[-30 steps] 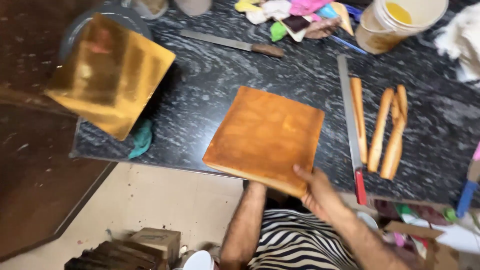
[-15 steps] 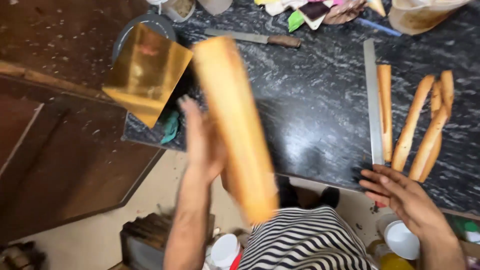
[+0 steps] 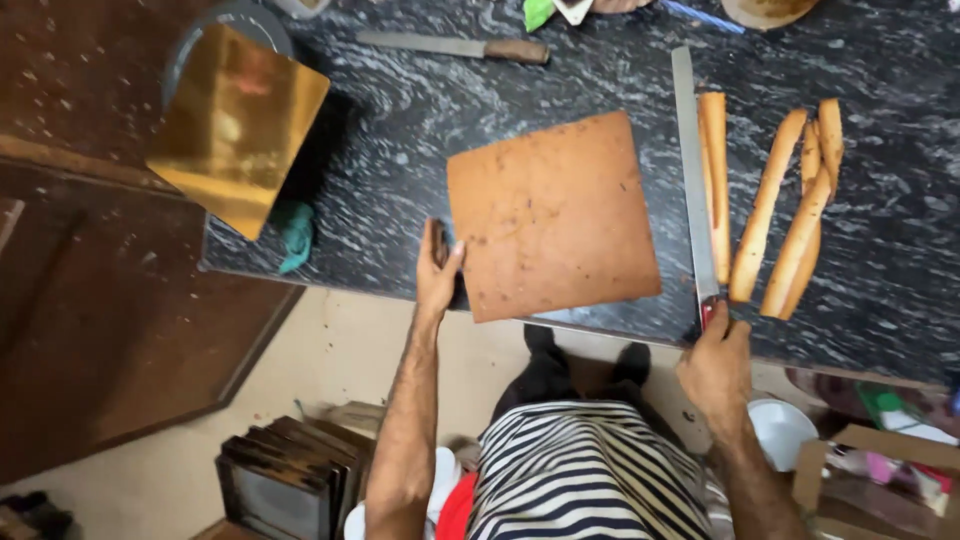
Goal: The person trims the edges of a square cake with a knife, places the scraps into a tray, and wipes the counter with a cloth. They then apply white frosting to the cake using a spatula and scrape excess frosting onto the work surface.
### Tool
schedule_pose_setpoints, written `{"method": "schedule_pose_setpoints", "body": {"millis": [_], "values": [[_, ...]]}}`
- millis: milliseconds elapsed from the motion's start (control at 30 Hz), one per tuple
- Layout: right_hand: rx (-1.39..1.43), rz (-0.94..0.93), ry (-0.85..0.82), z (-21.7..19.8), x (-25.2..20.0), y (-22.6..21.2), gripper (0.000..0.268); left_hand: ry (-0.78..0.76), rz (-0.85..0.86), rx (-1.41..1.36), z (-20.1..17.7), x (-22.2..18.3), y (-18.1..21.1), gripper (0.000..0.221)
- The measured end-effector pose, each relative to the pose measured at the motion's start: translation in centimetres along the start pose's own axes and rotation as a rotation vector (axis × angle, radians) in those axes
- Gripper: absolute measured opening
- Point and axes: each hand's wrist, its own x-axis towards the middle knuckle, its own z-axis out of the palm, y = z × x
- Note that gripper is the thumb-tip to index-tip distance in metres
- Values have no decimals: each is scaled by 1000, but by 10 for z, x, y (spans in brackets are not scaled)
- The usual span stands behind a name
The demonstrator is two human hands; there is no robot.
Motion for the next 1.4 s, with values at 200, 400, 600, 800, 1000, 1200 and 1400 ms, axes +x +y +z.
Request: {"method": "schedule_pose_setpoints", "body": {"millis": [200, 400, 600, 800, 1000, 1200, 1400], "values": [[1088, 485, -268, -70, -1, -42, 29, -37, 72, -36, 65, 22, 32, 86], [1567, 619, -622, 4, -75, -134, 25, -222, 143, -279, 50, 54, -4, 74], [1349, 652, -592, 38, -38, -222, 33, -202, 209, -120, 59, 38, 7, 65], [1370, 713, -577, 24, -79, -230, 32, -254, 166, -285, 67, 39, 17, 67], [1466, 649, -619, 33, -50, -242, 32, -260, 178, -115, 64, 39, 19, 68], [1435, 594, -585, 44, -97, -243, 33, -239, 227, -37, 63, 43, 9, 64], [1510, 604, -615, 53, -62, -266, 30, -229, 171, -66, 65, 39, 18, 66]]}}
